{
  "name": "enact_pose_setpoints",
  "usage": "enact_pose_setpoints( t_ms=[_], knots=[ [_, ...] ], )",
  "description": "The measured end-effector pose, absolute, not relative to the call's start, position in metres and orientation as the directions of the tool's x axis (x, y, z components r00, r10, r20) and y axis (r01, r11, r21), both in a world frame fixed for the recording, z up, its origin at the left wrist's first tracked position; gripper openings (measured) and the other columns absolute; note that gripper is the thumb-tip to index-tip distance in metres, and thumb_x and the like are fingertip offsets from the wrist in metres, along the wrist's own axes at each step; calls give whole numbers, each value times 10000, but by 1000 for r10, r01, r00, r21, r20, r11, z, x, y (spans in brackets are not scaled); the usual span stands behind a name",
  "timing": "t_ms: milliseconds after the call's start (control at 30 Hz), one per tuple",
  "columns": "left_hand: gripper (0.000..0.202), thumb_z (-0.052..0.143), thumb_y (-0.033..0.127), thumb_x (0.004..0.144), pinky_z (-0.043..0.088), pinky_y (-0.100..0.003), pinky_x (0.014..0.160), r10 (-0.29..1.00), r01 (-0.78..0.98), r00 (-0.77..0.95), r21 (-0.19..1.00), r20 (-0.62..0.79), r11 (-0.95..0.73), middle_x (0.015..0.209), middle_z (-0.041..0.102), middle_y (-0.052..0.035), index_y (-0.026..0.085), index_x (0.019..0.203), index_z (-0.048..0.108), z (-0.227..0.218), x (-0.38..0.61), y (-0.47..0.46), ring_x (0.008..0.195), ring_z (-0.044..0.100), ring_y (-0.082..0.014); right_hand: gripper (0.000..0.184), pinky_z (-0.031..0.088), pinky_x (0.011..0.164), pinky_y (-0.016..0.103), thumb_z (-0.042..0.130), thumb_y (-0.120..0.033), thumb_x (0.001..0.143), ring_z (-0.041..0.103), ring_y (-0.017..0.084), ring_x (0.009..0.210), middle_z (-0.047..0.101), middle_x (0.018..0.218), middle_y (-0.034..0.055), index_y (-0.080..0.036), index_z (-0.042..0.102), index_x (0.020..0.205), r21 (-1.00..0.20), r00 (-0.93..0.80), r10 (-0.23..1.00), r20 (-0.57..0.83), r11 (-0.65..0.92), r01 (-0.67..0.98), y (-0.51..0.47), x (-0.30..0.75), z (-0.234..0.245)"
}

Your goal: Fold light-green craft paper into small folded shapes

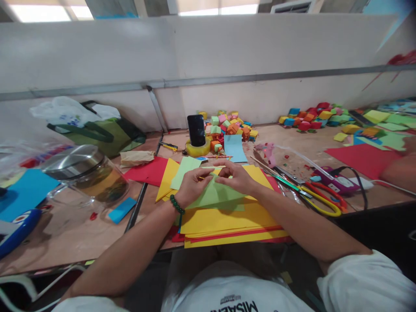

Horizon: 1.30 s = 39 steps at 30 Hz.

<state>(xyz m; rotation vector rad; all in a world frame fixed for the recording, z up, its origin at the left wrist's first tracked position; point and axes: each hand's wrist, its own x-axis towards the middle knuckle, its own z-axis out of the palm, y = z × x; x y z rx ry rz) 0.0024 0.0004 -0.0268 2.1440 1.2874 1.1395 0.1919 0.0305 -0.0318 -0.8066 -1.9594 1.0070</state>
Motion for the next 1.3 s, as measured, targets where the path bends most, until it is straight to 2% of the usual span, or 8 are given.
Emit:
enact_pose_setpoints(
  t_ms=[100, 233, 367, 567, 733, 900, 1067, 1300],
  knots=[
    [331, 522, 143, 824, 487, -349, 879, 792, 705, 415, 393, 448, -591, 1053, 695, -83, 202, 1093, 706, -25, 5, -5, 1004, 599, -224, 423, 376, 525, 217, 603, -205, 764, 513, 111, 531, 538, 576, -75, -153, 519, 1175, -798, -477, 829, 293, 487, 355, 39, 194, -38],
    [421, 472, 35, 777, 500, -296, 778, 716, 698, 676, 161, 174, -698, 988, 707, -73, 218, 1068, 715, -21, 8, -10, 916, 614, -207, 465, 385, 547, 217, 591, -120, 740, 549, 124, 574, 591, 616, -54, -154, 530, 1199, -693, -467, 861, 202, 463, 553, 46, 195, -47],
    [479, 468, 31, 780, 493, -294, 732, 671, 670, 741, 66, 6, -740, 971, 714, -75, 241, 1161, 668, -16, 8, -17, 847, 644, -213, 443, 399, 578, 224, 567, -121, 777, 569, 136, 620, 631, 700, -21, -167, 535, 1216, -581, -496, 846, 194, 507, 637, 45, 193, -51],
    [283, 473, 95, 829, 480, -314, 662, 645, 645, 761, -23, -64, -764, 931, 684, -115, 166, 992, 693, -15, 11, -27, 752, 647, -227, 425, 427, 688, 280, 545, -133, 843, 618, 197, 798, 695, 897, 65, -170, 534, 1266, -316, -540, 827, 154, 559, 766, 37, 188, -39],
    [257, 455, 73, 830, 482, -328, 726, 616, 614, 786, -53, -53, -788, 884, 666, -118, 129, 950, 675, -14, 13, -32, 786, 629, -217, 133, 404, 864, 368, 575, -132, 842, 568, 250, 990, 685, 1011, 131, -164, 698, 882, 62, -805, 583, 112, 804, 591, 14, 192, -21],
    [243, 451, 76, 845, 480, -348, 755, 611, 602, 784, -107, -109, -792, 883, 653, -119, 121, 984, 645, -6, 17, -35, 811, 620, -226, 159, 433, 745, 307, 560, -105, 854, 581, 203, 853, 686, 878, 112, -143, 684, 946, 81, -844, 531, -70, 847, 526, -9, 209, -30],
    [253, 453, 80, 869, 468, -380, 846, 642, 629, 760, -140, -97, -765, 1077, 662, -148, 122, 1051, 623, 2, 11, -49, 964, 626, -255, 162, 444, 719, 288, 524, -76, 864, 579, 204, 872, 665, 928, 118, -119, 666, 929, 110, -767, 638, -68, 769, 630, -18, 238, -40],
    [395, 377, 0, 857, 453, -380, 919, 834, 812, 548, -201, -62, -548, 1232, 622, -191, 67, 1183, 591, -13, -25, -76, 1077, 607, -262, 237, 473, 751, 295, 469, -37, 856, 569, 200, 874, 660, 1000, 118, -128, 641, 991, 94, -745, 664, 57, 740, 667, -29, 255, -49]
  ],
)
